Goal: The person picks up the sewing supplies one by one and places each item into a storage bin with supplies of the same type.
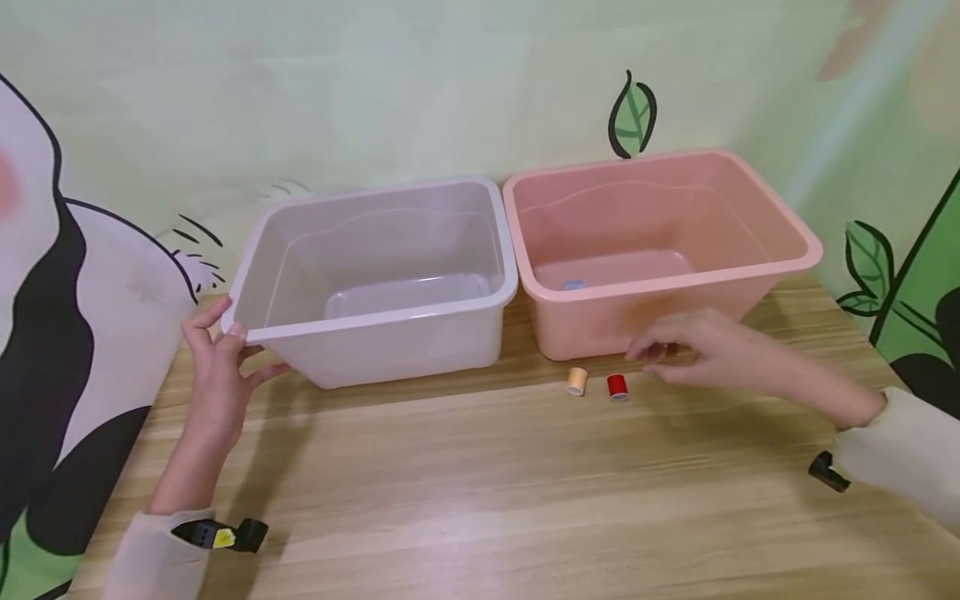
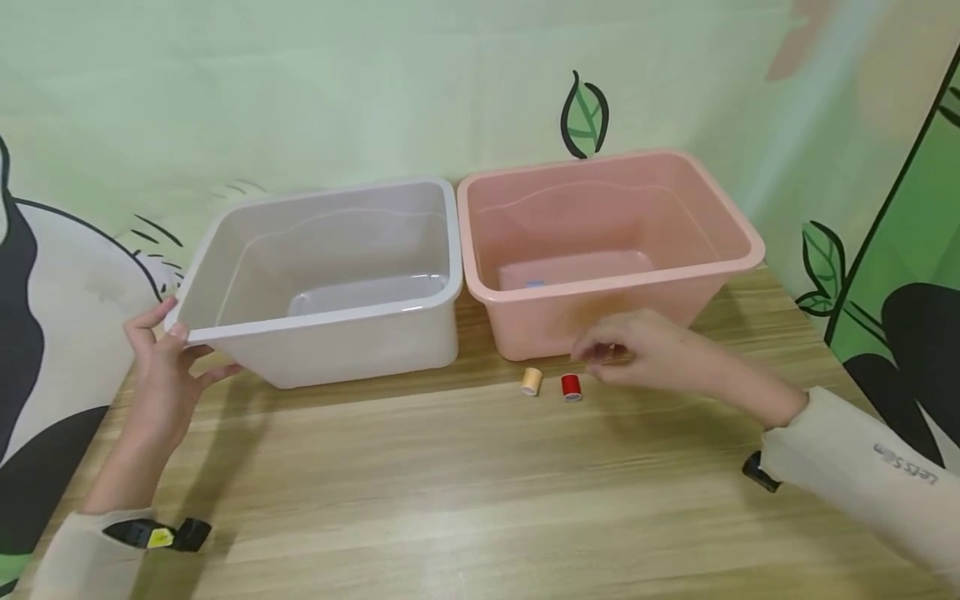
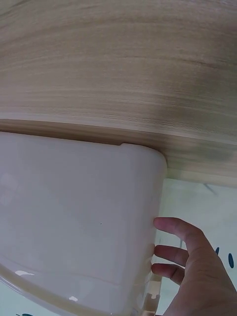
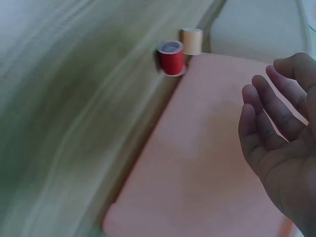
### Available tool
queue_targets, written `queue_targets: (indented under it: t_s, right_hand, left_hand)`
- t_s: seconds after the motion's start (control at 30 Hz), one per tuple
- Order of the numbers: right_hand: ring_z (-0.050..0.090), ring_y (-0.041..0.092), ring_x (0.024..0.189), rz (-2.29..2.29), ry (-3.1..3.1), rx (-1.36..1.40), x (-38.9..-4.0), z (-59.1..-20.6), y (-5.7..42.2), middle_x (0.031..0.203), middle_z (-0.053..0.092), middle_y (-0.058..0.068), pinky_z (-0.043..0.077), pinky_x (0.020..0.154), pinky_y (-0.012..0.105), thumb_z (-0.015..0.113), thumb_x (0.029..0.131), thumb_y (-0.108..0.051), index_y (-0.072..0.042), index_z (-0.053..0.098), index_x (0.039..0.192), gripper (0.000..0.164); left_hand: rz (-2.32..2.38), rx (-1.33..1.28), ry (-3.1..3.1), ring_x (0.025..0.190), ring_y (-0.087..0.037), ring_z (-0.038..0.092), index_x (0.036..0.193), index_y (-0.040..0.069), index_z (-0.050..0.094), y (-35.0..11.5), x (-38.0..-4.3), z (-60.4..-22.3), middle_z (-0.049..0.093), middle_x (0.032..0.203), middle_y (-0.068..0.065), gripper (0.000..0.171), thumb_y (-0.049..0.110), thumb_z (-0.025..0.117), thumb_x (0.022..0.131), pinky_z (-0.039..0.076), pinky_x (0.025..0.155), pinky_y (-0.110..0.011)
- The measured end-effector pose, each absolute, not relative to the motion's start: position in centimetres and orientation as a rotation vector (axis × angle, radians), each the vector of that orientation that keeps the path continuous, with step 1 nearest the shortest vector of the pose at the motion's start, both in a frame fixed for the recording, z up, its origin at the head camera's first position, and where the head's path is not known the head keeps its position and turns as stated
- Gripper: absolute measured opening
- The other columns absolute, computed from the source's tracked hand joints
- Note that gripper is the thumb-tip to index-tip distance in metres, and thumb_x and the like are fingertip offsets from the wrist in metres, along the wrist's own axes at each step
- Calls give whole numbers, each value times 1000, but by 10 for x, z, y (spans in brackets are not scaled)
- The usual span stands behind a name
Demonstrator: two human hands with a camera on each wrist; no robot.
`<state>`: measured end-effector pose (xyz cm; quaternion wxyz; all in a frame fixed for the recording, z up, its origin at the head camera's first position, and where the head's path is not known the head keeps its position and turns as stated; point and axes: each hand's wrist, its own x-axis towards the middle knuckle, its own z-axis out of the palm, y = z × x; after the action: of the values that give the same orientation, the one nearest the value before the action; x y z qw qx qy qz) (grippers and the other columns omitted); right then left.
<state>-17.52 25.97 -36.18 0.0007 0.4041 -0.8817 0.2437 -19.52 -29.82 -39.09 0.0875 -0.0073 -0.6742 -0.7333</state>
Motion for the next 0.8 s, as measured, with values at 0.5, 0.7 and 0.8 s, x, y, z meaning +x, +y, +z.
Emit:
queue_targets:
  t_s: [0.5,0.7,0.8]
  right_hand:
    - [70,18,95,694,-2850,1078,-175,-402,267,104,74,-2,61,80,37,85,81,-9,-10,74,109,30]
    - [66,17,95,688,-2844,1072,-176,-408,265,107,71,1,60,79,36,88,80,-14,-9,73,113,36]
    - [67,17,92,720,-2893,1038,-176,-409,260,110,71,3,60,78,36,87,81,-17,-7,72,115,38]
  left_hand:
    - [-2215,-10,-2018,107,-19,56,142,27,21,-291,-198,-395,42,142,-2,44,29,48,107,63,78,-38]
    - [-2176,-29,-2038,107,-18,57,142,27,20,-296,-195,-395,44,142,-3,45,31,47,107,63,76,-36]
    - [-2159,-39,-2053,108,-18,57,143,27,18,-299,-194,-393,44,143,-3,47,32,48,107,63,77,-36]
